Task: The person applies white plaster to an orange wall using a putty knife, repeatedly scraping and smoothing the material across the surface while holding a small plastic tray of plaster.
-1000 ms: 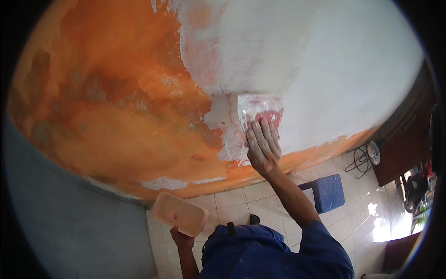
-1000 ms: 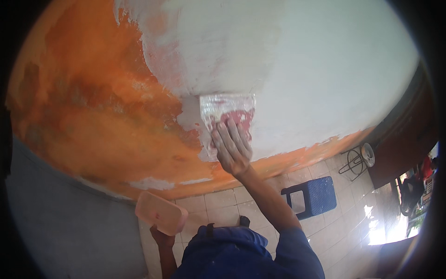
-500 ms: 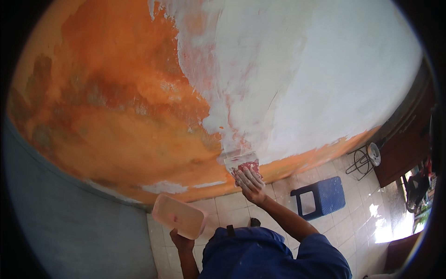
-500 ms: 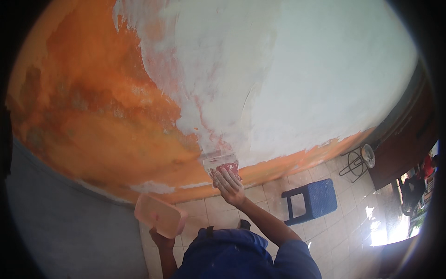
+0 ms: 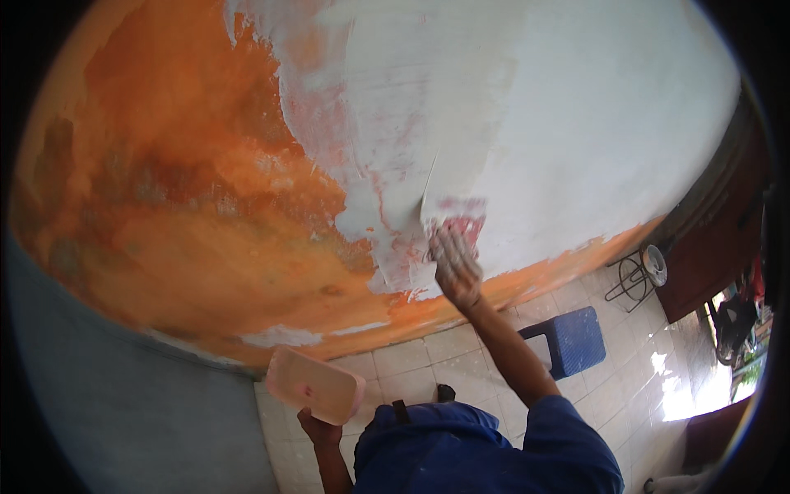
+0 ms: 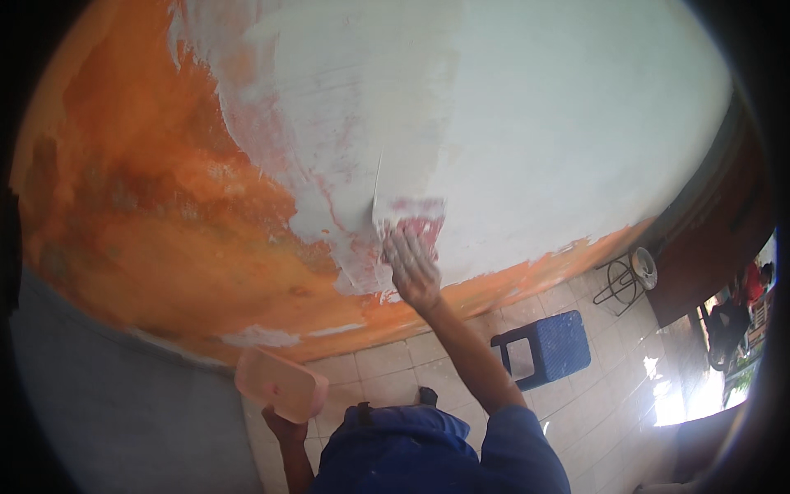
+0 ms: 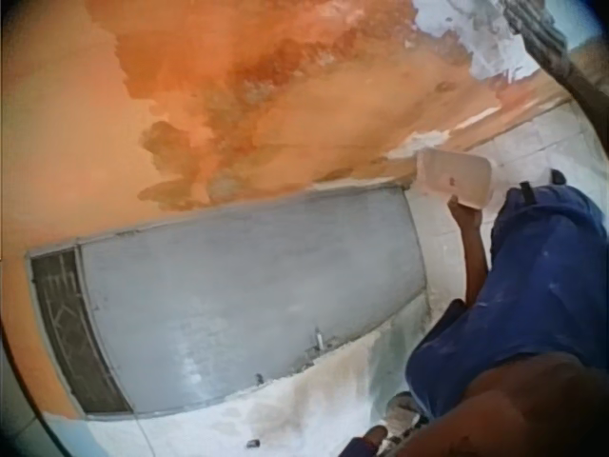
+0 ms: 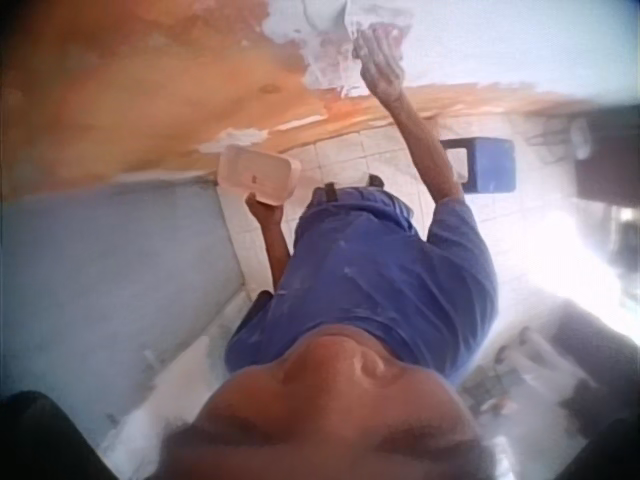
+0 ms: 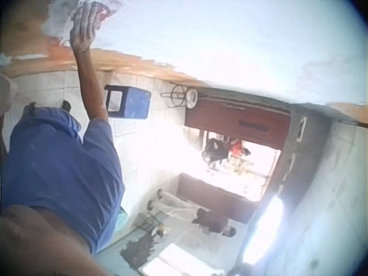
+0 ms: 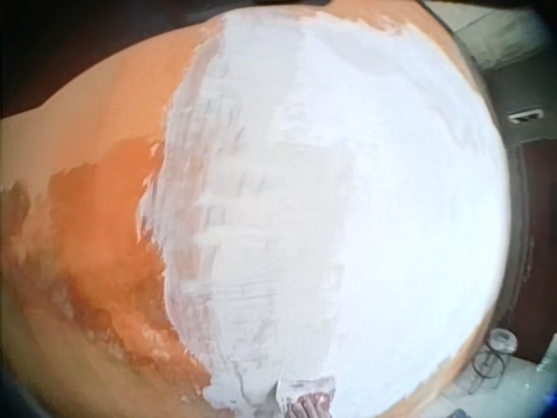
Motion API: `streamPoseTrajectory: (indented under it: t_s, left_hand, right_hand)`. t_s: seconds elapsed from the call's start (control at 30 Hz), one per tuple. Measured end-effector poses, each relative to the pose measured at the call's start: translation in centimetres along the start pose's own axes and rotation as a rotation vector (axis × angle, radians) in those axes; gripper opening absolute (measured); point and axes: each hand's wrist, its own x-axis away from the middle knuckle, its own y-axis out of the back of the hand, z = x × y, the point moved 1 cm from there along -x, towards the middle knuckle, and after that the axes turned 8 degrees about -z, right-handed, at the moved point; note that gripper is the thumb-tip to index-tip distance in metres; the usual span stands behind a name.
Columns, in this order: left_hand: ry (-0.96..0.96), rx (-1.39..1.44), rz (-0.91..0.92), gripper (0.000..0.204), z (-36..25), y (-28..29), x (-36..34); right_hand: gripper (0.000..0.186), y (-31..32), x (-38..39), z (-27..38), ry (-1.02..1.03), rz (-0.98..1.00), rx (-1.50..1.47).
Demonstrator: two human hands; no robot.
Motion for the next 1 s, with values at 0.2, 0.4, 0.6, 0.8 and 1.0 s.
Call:
streamPoseTrajectory:
  t_s: [0.2,0.4,0.6,0.8,1.0]
  left_hand:
    - [-0.058,-0.141,0.024,0.065,0.2,2.2,-0.6]
    - [0.011,0.011,-0.002,0.066,1.0,2.2,-0.5]
    - [0.025,0.047,-0.059,0.068,1.8,2.5,-0.1]
    - [-0.049,-0.13,-0.107,0.069,1.5,2.8,0.0]
    - [-0.038,-0.011,-0.094,0.065,1.1,2.0,0.1]
  right_hand:
    - [0.03,2.4,7.5,3.6,-0.209,0.221,-0.175]
    - [0.026,3.3,11.9,4.8,-1.836,-0.122,-0.871]
    - [0.023,1.0,16.5,5.7,-2.313,-0.181,-1.274]
    - [0.026,-4.1,20.1,6.5,-2.474,-0.234,-1.135]
    - [0.028,-8.3,20.1,4.8,-2.349,-0.307,-1.267]
